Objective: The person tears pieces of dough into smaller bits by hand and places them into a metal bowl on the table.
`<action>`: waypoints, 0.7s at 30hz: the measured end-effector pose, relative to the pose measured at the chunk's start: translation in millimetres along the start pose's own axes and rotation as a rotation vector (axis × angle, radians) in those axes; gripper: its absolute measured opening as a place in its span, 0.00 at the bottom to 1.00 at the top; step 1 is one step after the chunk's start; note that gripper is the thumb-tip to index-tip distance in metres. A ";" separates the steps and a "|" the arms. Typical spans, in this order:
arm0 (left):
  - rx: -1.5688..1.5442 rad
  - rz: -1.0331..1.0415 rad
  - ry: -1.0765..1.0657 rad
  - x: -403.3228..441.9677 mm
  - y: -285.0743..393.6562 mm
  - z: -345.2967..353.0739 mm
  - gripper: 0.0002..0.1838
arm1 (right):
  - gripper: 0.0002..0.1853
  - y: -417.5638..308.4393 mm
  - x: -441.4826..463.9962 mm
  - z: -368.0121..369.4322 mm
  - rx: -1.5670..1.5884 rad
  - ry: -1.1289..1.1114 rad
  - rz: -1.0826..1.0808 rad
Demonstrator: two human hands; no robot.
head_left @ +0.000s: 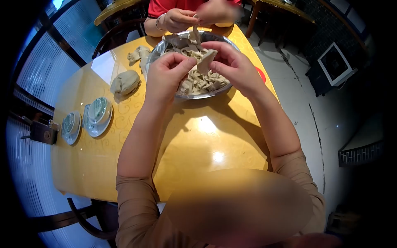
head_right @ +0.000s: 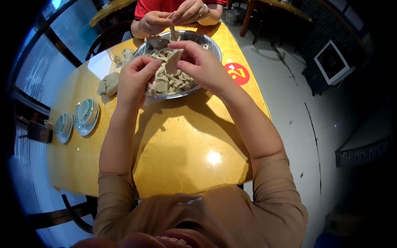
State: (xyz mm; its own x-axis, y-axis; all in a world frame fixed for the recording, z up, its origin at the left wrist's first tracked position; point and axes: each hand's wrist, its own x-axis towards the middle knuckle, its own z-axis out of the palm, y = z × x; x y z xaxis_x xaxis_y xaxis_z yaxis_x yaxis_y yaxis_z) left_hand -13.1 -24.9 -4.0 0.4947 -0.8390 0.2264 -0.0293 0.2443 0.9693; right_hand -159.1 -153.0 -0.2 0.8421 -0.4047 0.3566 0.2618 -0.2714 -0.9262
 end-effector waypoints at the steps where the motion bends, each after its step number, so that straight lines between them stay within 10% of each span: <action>1: -0.002 0.018 0.006 1.8 -1.9 0.1 0.07 | 0.20 0.1 0.0 0.4 -0.026 0.017 0.023; 21: 0.373 0.045 0.013 -6.2 8.1 13.9 0.09 | 0.11 7.0 -3.1 14.3 -0.267 0.214 0.017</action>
State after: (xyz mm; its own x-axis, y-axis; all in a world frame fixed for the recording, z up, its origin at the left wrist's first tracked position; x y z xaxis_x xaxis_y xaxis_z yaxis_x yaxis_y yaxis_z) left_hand -28.5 -24.4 3.8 0.4964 -0.8249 0.2705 -0.3645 0.0848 0.9273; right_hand -153.2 -141.2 -9.5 0.7201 -0.5772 0.3852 0.0923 -0.4706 -0.8775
